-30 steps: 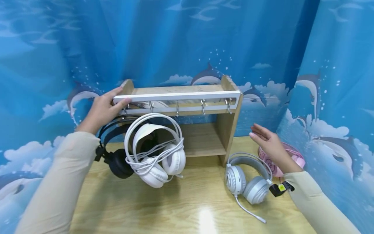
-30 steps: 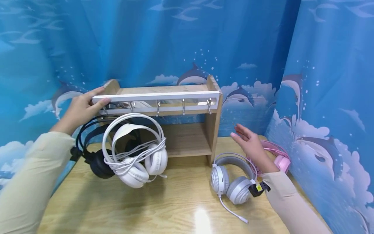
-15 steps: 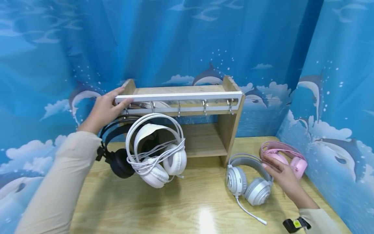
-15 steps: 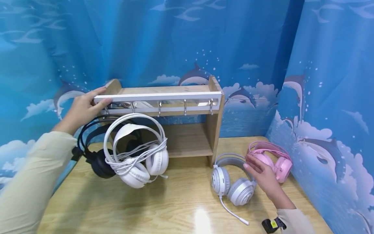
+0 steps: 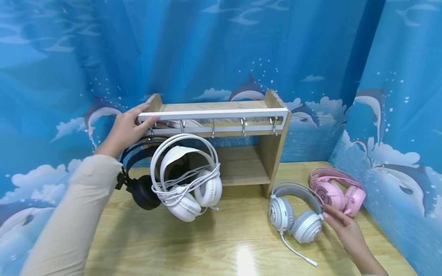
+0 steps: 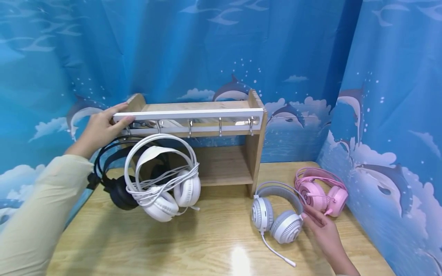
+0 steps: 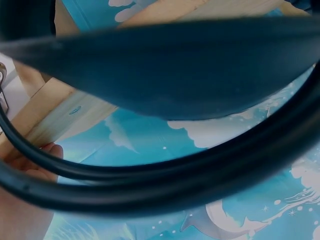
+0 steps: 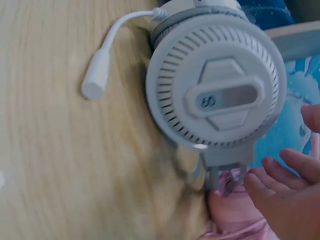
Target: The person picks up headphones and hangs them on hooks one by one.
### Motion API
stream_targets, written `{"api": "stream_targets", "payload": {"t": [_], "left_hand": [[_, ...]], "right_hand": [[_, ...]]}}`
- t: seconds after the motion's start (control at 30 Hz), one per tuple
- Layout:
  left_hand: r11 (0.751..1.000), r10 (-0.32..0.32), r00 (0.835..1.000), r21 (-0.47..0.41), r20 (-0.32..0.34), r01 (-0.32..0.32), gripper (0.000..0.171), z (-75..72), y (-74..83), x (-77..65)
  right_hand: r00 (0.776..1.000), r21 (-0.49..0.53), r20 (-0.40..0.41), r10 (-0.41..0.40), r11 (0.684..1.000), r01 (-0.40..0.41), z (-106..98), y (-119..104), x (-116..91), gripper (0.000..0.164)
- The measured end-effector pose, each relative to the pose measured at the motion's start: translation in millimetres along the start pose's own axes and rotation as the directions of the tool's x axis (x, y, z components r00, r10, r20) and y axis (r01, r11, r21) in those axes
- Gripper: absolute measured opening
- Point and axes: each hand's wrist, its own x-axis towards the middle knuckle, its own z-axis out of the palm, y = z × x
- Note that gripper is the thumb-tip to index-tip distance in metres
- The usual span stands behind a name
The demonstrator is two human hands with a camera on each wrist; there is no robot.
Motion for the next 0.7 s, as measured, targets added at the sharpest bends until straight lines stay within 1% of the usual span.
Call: {"api": "stream_targets", "payload": {"t": [0.1,0.13,0.2,0.23,0.3,0.33,0.4,0.53,0.7], "left_hand": [[1.000,-0.002,1.000,0.001,0.002,0.002,0.072,-0.5,0.2,-0.3],[1.000,-0.003,1.000,0.000,0.003,0.003,0.072,-0.5,0.2,-0.2],[1.000,-0.006,1.000,0.000,0.007,0.006,0.072,-0.4,0.0,0.0],[1.000,-0.007,1.000,0.000,0.009,0.007,0.072,-0.3,-0.2,0.0],[1.000,-0.008,1.000,-0.002,0.011,0.008,0.072,-0.1,-0.1,0.4],[1.000,-0.008,1.000,-0.002,0.009,0.008,0.072,-0.1,-0.1,0.4],[1.000,-0.011,1.000,-0.004,0.006,0.011,0.072,-0.2,0.1,0.0],[1.000,-0.013,1.000,-0.006,0.001,0.013,0.071,0.0,0.4,-0.7],[1.000,-0.012,1.000,-0.003,-0.001,0.012,0.072,0.4,0.1,-0.2]], "right_hand": [[0.998,0.048,-0.014,0.059,0.997,-0.059,-1.7,8.9,0.3,0.049],[0.997,0.099,-0.009,0.074,0.993,-0.072,-1.8,12.2,0.7,0.049],[0.995,0.208,-0.003,0.097,0.974,-0.094,-1.1,18.6,1.7,0.049],[0.994,0.266,0.002,0.109,0.958,-0.106,-0.5,21.5,2.4,0.049],[0.991,0.330,0.002,0.136,0.935,-0.129,0.8,26.4,3.8,0.054],[0.988,0.341,-0.001,0.154,0.929,-0.144,1.7,28.4,4.6,0.057],[0.982,0.334,-0.004,0.189,0.926,-0.177,3.5,31.0,6.1,0.065],[0.971,0.342,0.029,0.239,0.910,-0.234,7.3,33.5,8.8,0.076],[0.954,0.432,0.118,0.276,0.850,-0.300,9.5,33.9,10.8,0.080]]}}
